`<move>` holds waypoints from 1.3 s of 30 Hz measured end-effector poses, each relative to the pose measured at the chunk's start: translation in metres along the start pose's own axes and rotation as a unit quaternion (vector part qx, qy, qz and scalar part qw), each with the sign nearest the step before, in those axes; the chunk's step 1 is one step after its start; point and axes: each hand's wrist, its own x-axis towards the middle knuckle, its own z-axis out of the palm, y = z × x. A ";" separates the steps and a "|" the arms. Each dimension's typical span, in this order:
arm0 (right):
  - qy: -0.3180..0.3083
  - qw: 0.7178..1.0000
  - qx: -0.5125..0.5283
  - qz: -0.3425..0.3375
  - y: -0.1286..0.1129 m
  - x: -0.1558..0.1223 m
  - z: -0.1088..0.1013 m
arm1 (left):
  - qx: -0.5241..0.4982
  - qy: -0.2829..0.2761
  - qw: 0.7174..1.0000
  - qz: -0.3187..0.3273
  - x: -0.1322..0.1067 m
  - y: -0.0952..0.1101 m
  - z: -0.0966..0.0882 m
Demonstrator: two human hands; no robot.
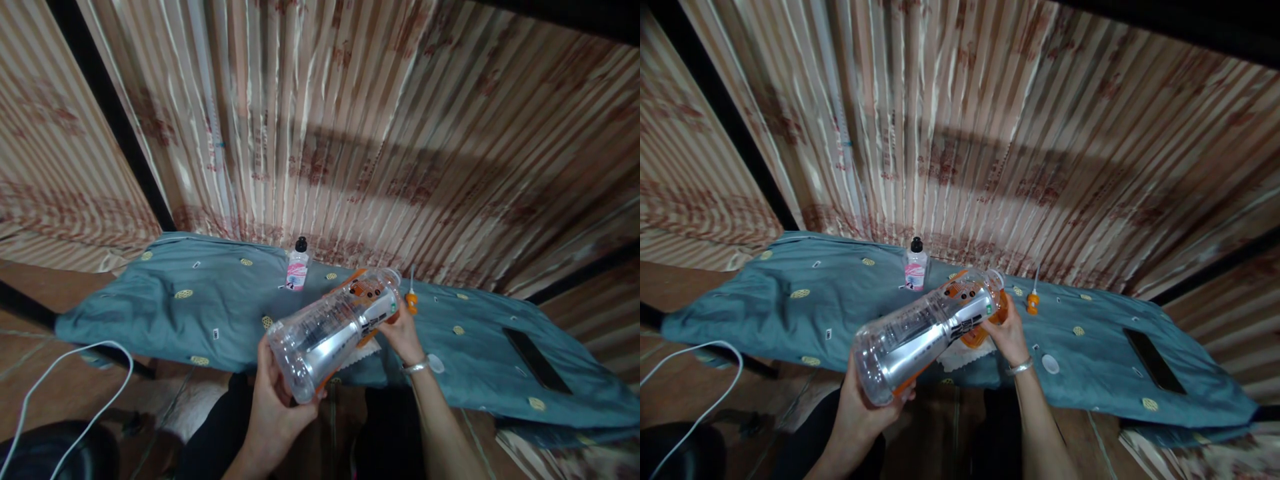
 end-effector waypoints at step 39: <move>-0.010 0.998 0.057 0.031 -0.019 -0.004 0.008 | 0.104 0.055 0.991 0.063 0.007 0.007 -0.004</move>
